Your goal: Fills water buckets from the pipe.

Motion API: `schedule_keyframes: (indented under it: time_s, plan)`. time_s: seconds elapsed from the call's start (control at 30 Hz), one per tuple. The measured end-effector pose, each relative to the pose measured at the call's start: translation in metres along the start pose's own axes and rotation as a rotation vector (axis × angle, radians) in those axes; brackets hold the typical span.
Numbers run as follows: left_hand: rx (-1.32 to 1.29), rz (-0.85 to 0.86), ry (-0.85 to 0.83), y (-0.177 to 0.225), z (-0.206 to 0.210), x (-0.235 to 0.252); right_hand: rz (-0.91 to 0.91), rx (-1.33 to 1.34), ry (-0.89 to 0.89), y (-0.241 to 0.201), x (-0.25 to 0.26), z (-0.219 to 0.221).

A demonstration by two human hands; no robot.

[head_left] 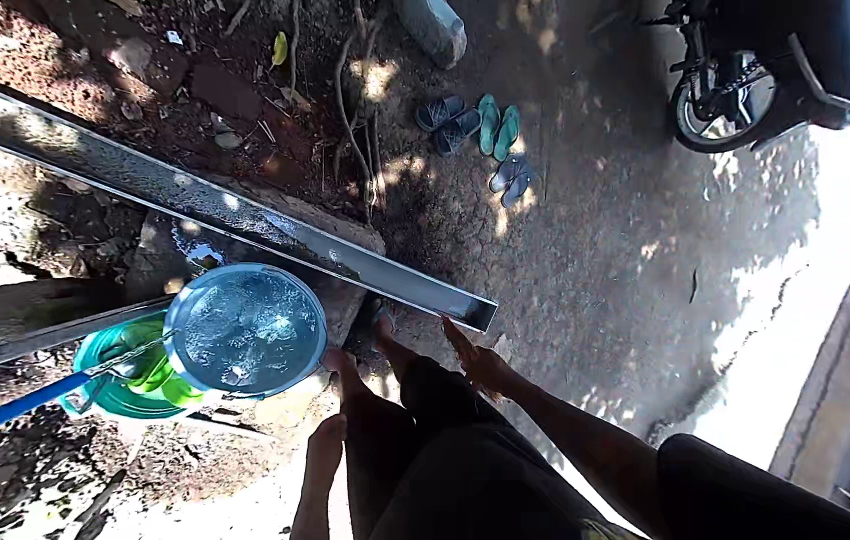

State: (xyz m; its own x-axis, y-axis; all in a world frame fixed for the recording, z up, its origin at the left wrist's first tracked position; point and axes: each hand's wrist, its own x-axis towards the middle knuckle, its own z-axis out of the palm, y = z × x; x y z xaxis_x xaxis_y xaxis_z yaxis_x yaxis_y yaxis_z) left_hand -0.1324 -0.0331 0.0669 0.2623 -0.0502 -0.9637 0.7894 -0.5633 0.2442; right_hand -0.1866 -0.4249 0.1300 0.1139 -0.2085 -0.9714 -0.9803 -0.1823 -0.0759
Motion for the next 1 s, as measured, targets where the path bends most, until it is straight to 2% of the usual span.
schedule_keyframes:
  time_s: [0.13, 0.27, 0.7, 1.0]
  plan:
    - [0.013, -0.024, 0.005, 0.002, -0.010, -0.002, -0.049, -0.024, -0.006, 0.000, -0.001, 0.006]
    - [-0.024, -0.035, 0.004, 0.013, -0.011, -0.005, -0.005, 0.000, -0.009, 0.004, -0.004, 0.005]
    - [0.014, 0.121, 0.076, 0.021, -0.013, 0.001, -0.005, 0.043, -0.007, -0.024, -0.011, 0.003]
    - [0.042, 0.072, 0.080, 0.017, -0.017, 0.006, -0.004, 0.019, 0.016, -0.021, -0.006, 0.010]
